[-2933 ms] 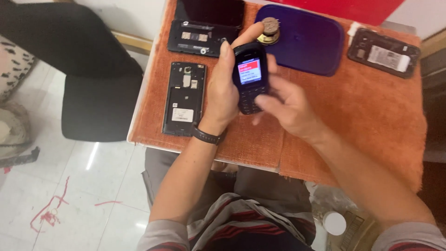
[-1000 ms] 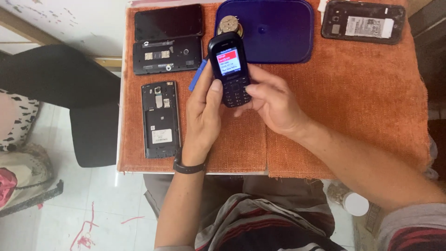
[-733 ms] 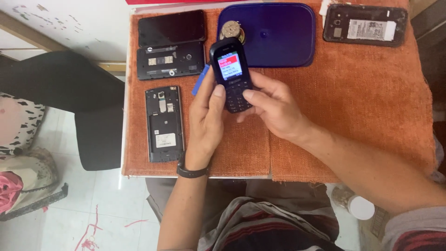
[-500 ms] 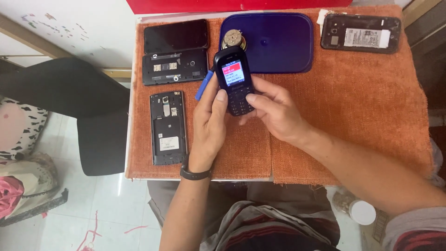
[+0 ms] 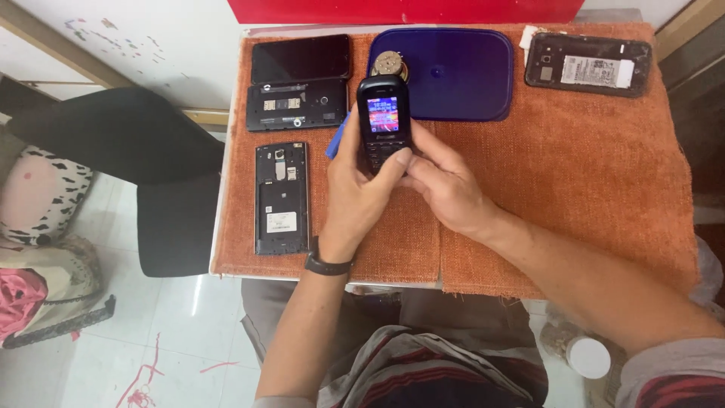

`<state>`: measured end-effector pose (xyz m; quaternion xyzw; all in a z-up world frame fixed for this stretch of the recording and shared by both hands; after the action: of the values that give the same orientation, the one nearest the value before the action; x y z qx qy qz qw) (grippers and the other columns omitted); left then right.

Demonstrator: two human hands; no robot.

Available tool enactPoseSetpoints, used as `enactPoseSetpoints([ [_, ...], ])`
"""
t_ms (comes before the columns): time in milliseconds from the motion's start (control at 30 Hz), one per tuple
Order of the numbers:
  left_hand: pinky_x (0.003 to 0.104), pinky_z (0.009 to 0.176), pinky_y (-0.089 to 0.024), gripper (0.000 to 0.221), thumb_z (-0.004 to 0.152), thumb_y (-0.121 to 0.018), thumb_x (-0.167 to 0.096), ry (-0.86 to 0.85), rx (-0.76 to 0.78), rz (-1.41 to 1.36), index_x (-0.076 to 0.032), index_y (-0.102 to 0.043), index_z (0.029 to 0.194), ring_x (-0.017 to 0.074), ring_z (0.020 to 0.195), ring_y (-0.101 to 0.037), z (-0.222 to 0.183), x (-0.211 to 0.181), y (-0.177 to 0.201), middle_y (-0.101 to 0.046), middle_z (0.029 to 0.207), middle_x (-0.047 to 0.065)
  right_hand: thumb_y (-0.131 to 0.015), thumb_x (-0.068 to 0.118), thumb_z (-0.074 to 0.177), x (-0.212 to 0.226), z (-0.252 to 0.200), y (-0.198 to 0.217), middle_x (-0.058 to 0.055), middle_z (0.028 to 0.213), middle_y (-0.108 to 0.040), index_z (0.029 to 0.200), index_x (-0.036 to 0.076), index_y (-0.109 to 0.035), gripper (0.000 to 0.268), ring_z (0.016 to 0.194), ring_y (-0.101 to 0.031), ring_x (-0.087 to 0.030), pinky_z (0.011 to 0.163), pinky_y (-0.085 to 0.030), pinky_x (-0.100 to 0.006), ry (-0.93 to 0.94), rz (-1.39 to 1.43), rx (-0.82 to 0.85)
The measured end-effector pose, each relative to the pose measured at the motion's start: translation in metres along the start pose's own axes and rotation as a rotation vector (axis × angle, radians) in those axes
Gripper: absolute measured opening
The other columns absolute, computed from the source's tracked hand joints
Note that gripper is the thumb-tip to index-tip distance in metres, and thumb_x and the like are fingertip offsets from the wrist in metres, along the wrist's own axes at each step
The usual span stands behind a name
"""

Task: Technician disassembling a smartphone by removing internal screws with a precision screwdriver on a repair bench.

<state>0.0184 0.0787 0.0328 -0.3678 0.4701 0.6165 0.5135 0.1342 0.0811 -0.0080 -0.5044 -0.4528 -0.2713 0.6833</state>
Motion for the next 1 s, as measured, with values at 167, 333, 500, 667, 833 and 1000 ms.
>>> enactPoseSetpoints([
  [167,0.03,0.114,-0.045,0.077,0.09,-0.074,-0.03,0.003,-0.067,0.062,-0.007,-0.039,0.155,0.0176,0.136,-0.057,0.001,0.001,-0.001,-0.058,0.151,0.011,-0.042,0.009,0.107,-0.004,0.002,0.001,-0.016,0.157,-0.046,0.16,0.005,-0.028,0.056,0.136,-0.053,-0.025,0.113,-0.053,-0.04,0.006,0.012,0.03],
  [333,0.027,0.077,-0.054,0.078,0.081,-0.075,-0.044,0.076,-0.141,0.293,-0.015,-0.047,0.149,0.0123,0.085,-0.067,0.01,-0.021,0.003,-0.075,0.108,0.0,-0.043,0.012,0.107,-0.005,0.003,0.0,-0.016,0.149,-0.054,0.158,0.004,-0.033,0.052,0.133,-0.057,-0.024,0.111,-0.054,-0.039,-0.008,-0.004,0.026],
  [500,0.038,0.069,-0.053,0.06,0.08,-0.068,-0.038,0.121,-0.007,0.52,-0.013,-0.054,0.132,0.0257,0.074,-0.07,0.031,-0.04,0.006,-0.073,0.09,0.004,-0.045,0.005,0.107,0.004,0.001,-0.003,-0.012,0.112,-0.058,0.137,-0.002,-0.049,0.031,0.106,-0.061,-0.021,0.097,-0.059,-0.033,0.147,-0.372,0.09],
  [667,0.036,0.08,-0.051,0.07,0.077,-0.072,-0.021,-0.163,0.043,0.658,-0.004,-0.049,0.14,0.0254,0.093,-0.065,0.075,-0.049,0.032,-0.068,0.11,0.013,-0.047,0.011,0.106,0.003,-0.01,-0.021,-0.021,0.143,-0.056,0.148,0.0,-0.038,0.044,0.119,-0.066,-0.028,0.103,-0.06,-0.039,0.17,-0.424,0.203],
  [833,0.049,0.076,-0.052,0.062,0.075,-0.082,-0.015,-0.401,0.117,0.966,-0.005,-0.052,0.129,0.0417,0.095,-0.068,0.175,0.0,0.076,-0.071,0.113,0.019,-0.051,0.007,0.105,-0.013,-0.021,-0.044,-0.025,0.139,-0.065,0.153,0.0,-0.038,0.05,0.054,-0.058,-0.004,0.053,-0.062,-0.015,0.32,-0.781,0.322],
  [1000,0.048,0.093,-0.052,0.08,0.074,-0.081,-0.008,-0.021,0.475,1.005,-0.002,-0.052,0.148,0.0443,0.112,-0.059,0.203,0.055,0.067,-0.053,0.132,0.022,-0.054,0.015,0.103,-0.023,-0.021,-0.043,-0.026,0.147,-0.056,0.151,0.004,-0.042,0.051,0.133,-0.059,-0.039,0.111,-0.051,-0.048,0.229,-0.86,0.389],
])
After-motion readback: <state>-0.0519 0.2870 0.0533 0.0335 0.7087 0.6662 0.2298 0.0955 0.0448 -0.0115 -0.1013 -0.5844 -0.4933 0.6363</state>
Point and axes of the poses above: each hand's wrist, its own z-axis towards the middle knuckle, its own y-axis out of the back of the hand, x = y × z, the point moved 8 cm from there along z, towards the middle knuckle
